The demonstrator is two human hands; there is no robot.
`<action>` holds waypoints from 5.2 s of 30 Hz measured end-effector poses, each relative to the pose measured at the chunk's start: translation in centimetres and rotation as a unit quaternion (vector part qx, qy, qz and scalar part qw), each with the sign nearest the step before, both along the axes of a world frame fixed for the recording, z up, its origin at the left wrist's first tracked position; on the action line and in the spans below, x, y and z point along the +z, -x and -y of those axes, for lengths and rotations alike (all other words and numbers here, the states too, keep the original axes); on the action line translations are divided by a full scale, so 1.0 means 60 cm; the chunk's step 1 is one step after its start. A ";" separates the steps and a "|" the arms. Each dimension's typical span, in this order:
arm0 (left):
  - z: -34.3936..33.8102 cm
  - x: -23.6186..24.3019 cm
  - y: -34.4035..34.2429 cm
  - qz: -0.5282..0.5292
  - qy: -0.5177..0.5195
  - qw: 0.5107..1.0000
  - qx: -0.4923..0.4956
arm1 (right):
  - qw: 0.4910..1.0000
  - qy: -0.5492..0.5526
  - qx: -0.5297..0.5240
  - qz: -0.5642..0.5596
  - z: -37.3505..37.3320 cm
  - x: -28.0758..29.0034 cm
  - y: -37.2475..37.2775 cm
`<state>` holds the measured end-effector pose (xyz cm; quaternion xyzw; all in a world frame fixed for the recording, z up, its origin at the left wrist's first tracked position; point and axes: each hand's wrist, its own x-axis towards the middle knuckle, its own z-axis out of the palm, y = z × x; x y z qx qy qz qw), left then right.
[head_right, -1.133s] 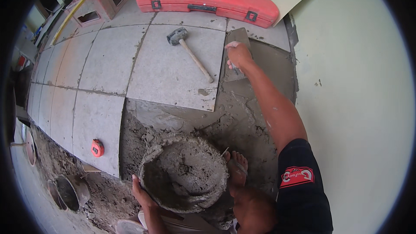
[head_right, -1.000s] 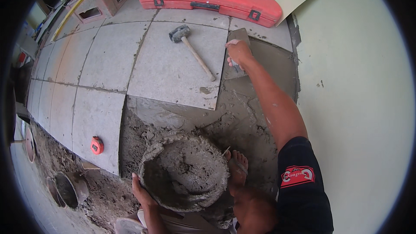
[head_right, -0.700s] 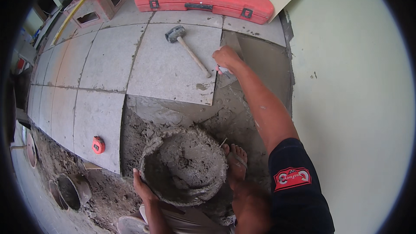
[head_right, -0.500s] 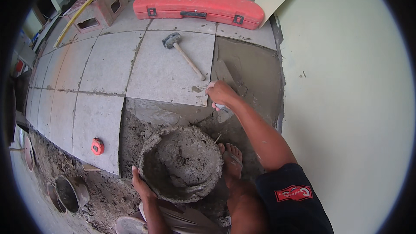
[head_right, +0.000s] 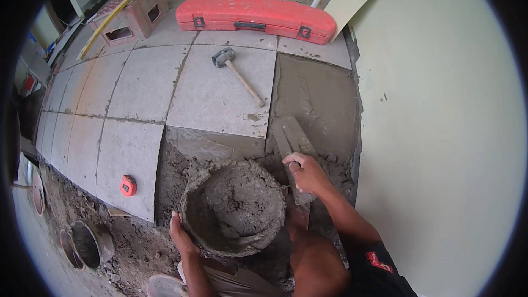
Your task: Laying and securing floor tiles using mortar and a trowel.
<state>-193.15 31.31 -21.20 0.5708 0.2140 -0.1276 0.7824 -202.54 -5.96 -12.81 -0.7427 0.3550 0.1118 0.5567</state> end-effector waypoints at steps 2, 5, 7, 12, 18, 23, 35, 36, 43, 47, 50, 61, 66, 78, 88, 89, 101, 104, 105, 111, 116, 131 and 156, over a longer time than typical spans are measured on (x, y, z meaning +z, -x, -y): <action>0.010 0.006 -0.005 0.016 -0.013 1.000 -0.010 | 0.988 0.108 -0.063 0.093 0.021 -0.001 -0.024; 0.039 0.020 -0.006 0.024 -0.080 0.996 0.034 | 0.972 0.130 -0.110 0.161 0.079 -0.035 -0.092; 0.034 0.017 -0.004 0.043 -0.098 0.994 -0.004 | 0.958 0.126 -0.156 0.204 0.112 -0.056 -0.145; 0.013 -0.008 -0.003 0.073 -0.182 0.980 -0.025 | 0.900 0.265 -0.158 0.307 0.195 -0.163 -0.281; 0.042 0.009 -0.003 0.075 -0.216 0.973 -0.025 | 0.910 0.243 -0.189 0.277 0.250 -0.207 -0.347; 0.018 -0.006 -0.006 0.055 -0.249 0.967 -0.006 | 0.935 0.262 -0.149 0.189 0.258 -0.195 -0.386; 0.000 -0.024 -0.007 0.046 -0.226 0.972 -0.050 | 0.934 0.258 -0.183 0.163 0.269 -0.200 -0.344; -0.006 -0.028 -0.011 0.060 -0.240 0.967 -0.055 | 0.939 0.246 -0.185 0.151 0.267 -0.201 -0.339; -0.010 -0.040 -0.007 0.048 -0.200 0.978 -0.049 | 0.920 0.261 -0.203 0.212 0.290 -0.217 -0.283; -0.001 -0.026 -0.006 0.042 -0.193 0.978 -0.067 | 0.932 0.171 -0.245 0.205 0.292 -0.202 -0.178; -0.010 -0.030 -0.009 0.036 -0.167 0.982 -0.080 | 0.924 0.119 -0.281 0.231 0.287 -0.197 -0.095; 0.034 0.004 -0.003 0.013 -0.080 0.996 -0.025 | 0.864 0.346 -0.312 0.191 0.376 -0.253 -0.022; 0.036 -0.004 -0.002 0.011 -0.073 0.997 -0.031 | 0.901 0.267 -0.338 0.045 0.444 -0.237 -0.097; 0.031 -0.008 -0.005 -0.026 -0.032 0.998 -0.038 | 0.960 0.170 -0.201 0.095 0.307 -0.199 -0.161; 0.024 0.000 -0.008 -0.047 0.052 0.996 -0.058 | 0.952 0.276 -0.097 0.093 0.247 -0.198 -0.012; 0.021 -0.002 -0.009 -0.047 0.049 0.996 -0.059 | 0.949 0.281 -0.112 0.090 0.260 -0.191 -0.018; 0.015 -0.012 -0.008 -0.050 0.067 0.994 -0.077 | 0.936 0.329 -0.108 0.061 0.460 -0.182 -0.160; 0.003 -0.022 -0.010 -0.063 0.065 0.994 -0.056 | 0.956 0.288 -0.029 0.043 0.384 -0.201 -0.126; -0.016 -0.034 -0.014 -0.062 0.074 0.994 -0.058 | 0.958 0.284 -0.015 0.045 0.350 -0.202 -0.105; -0.004 -0.021 -0.013 -0.074 0.119 0.987 -0.076 | 0.941 0.334 -0.043 -0.006 0.276 -0.179 0.011; 0.008 -0.034 -0.008 -0.061 0.086 0.992 -0.070 | 0.892 0.384 -0.236 -0.027 0.324 -0.215 0.094; 0.007 -0.015 -0.007 -0.057 0.093 0.992 -0.066 | 0.918 0.272 -0.265 0.112 0.249 -0.084 0.045; 0.110 0.132 0.021 -0.114 0.126 0.985 -0.043 | 0.841 0.418 0.344 -0.001 0.089 0.197 0.012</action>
